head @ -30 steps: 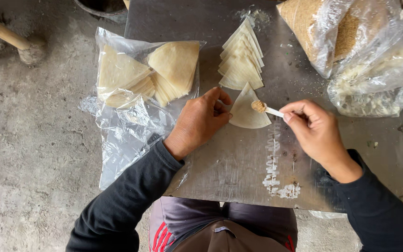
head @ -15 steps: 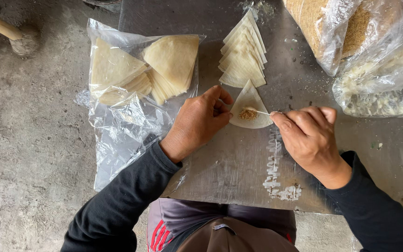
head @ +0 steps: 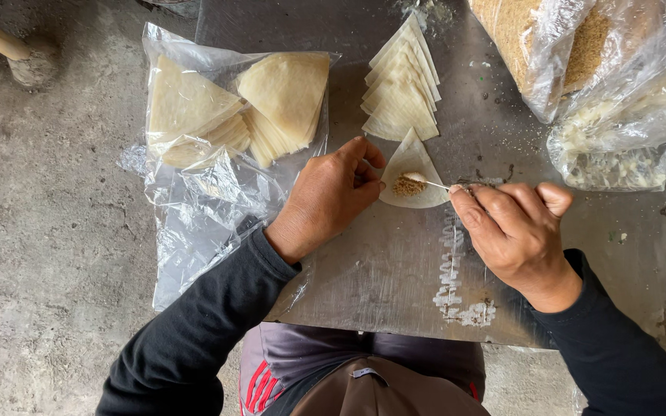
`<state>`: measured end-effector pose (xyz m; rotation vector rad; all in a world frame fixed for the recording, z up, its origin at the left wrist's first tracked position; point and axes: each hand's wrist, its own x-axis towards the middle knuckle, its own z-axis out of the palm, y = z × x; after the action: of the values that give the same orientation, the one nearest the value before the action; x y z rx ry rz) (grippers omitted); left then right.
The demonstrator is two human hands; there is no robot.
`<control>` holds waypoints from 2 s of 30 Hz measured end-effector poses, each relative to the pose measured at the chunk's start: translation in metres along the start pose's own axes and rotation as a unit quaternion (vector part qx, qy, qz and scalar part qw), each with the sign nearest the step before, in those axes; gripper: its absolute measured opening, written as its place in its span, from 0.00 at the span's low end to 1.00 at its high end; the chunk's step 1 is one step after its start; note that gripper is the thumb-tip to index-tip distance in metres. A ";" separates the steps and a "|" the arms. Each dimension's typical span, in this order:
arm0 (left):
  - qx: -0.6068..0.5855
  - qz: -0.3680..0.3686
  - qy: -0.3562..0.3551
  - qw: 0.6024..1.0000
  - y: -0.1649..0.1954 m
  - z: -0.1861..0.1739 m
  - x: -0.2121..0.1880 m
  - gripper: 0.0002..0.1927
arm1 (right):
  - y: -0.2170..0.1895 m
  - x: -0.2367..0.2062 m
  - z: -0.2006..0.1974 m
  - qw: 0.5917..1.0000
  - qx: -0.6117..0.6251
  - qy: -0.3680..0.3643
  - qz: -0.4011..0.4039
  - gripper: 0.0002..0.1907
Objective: The person repeatedly scoops a grainy filling into triangular pastry sheets, folds them into sealed triangular packets, and stacks the finished units on the table. The process continues with consistent hand motions and placement of completed items.
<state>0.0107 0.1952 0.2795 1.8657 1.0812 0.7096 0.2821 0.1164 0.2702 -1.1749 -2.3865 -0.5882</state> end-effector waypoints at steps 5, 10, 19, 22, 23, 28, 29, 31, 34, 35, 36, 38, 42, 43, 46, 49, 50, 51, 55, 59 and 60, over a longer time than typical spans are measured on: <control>0.004 -0.001 -0.002 1.000 0.000 0.000 -0.002 0.12 | 0.001 -0.007 0.005 1.000 0.007 0.001 0.008 0.12; 0.001 -0.002 -0.001 1.000 -0.001 0.002 -0.003 0.12 | 0.021 -0.010 0.007 0.987 0.070 0.089 0.111 0.04; 0.010 0.015 0.016 1.000 0.002 -0.001 -0.009 0.10 | 0.116 -0.020 -0.018 0.919 0.104 0.040 0.378 0.05; 0.016 0.032 0.026 0.999 0.003 -0.001 -0.009 0.10 | 0.125 -0.017 0.003 0.967 -0.145 -0.010 0.207 0.09; 0.016 0.038 0.026 0.999 0.003 -0.001 -0.009 0.10 | 0.121 -0.018 0.004 0.968 -0.154 -0.012 0.198 0.11; 0.019 0.070 0.013 0.997 0.001 0.001 -0.008 0.08 | 0.072 -0.003 -0.007 0.989 0.061 -0.069 0.112 0.10; 0.015 0.077 0.011 0.997 0.000 0.002 -0.005 0.09 | 0.060 0.005 -0.003 0.967 0.218 -0.104 0.078 0.12; 0.009 0.086 0.004 0.996 -0.001 0.005 -0.004 0.11 | 0.034 0.017 0.007 0.964 0.252 -0.088 -0.014 0.13; 0.011 0.061 -0.009 0.998 -0.003 0.009 -0.004 0.12 | 0.017 0.018 0.005 0.961 0.244 -0.123 0.039 0.14; 0.008 0.066 -0.011 0.998 -0.004 0.010 -0.004 0.12 | 0.016 0.017 0.006 0.962 0.241 -0.120 0.045 0.13; 0.005 0.071 -0.011 0.997 -0.004 0.011 -0.004 0.12 | 0.014 0.015 0.007 0.963 0.239 -0.117 0.050 0.13; -0.002 0.081 -0.013 0.997 -0.005 0.012 -0.005 0.12 | 0.013 0.013 0.008 0.967 0.224 -0.111 0.049 0.12; -0.003 0.096 -0.014 0.995 -0.007 0.015 -0.005 0.12 | 0.006 0.014 0.011 0.975 0.203 -0.084 0.047 0.12; 0.000 0.097 -0.013 0.995 -0.007 0.017 -0.005 0.12 | 0.004 0.015 0.012 0.974 0.206 -0.075 0.050 0.13; -0.008 0.107 -0.007 0.994 -0.007 0.021 -0.004 0.12 | -0.004 0.018 0.015 0.969 0.243 -0.027 0.030 0.13; -0.017 0.110 0.006 0.994 -0.007 0.024 -0.005 0.11 | -0.010 0.022 0.016 0.965 0.257 -0.032 0.042 0.13; -0.008 0.116 0.011 0.993 -0.007 0.024 -0.006 0.11 | -0.011 0.023 0.017 0.964 0.260 -0.033 0.044 0.13; 0.001 0.121 0.017 0.992 -0.007 0.025 -0.006 0.11 | -0.013 0.024 0.018 0.963 0.262 -0.034 0.045 0.13; 0.021 0.139 0.024 0.990 -0.007 0.025 -0.008 0.10 | -0.018 0.028 0.022 0.965 0.255 -0.025 0.061 0.13; 0.047 0.161 0.029 0.985 -0.009 0.025 -0.010 0.07 | -0.019 0.028 0.024 0.966 0.246 -0.031 0.069 0.12; 0.052 0.180 0.031 0.982 -0.009 0.025 -0.010 0.07 | -0.019 0.028 0.025 0.966 0.245 -0.036 0.068 0.11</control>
<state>0.0218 0.1789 0.2586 2.1703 0.8398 0.9370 0.2470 0.1371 0.2613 -1.1289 -2.2942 0.0943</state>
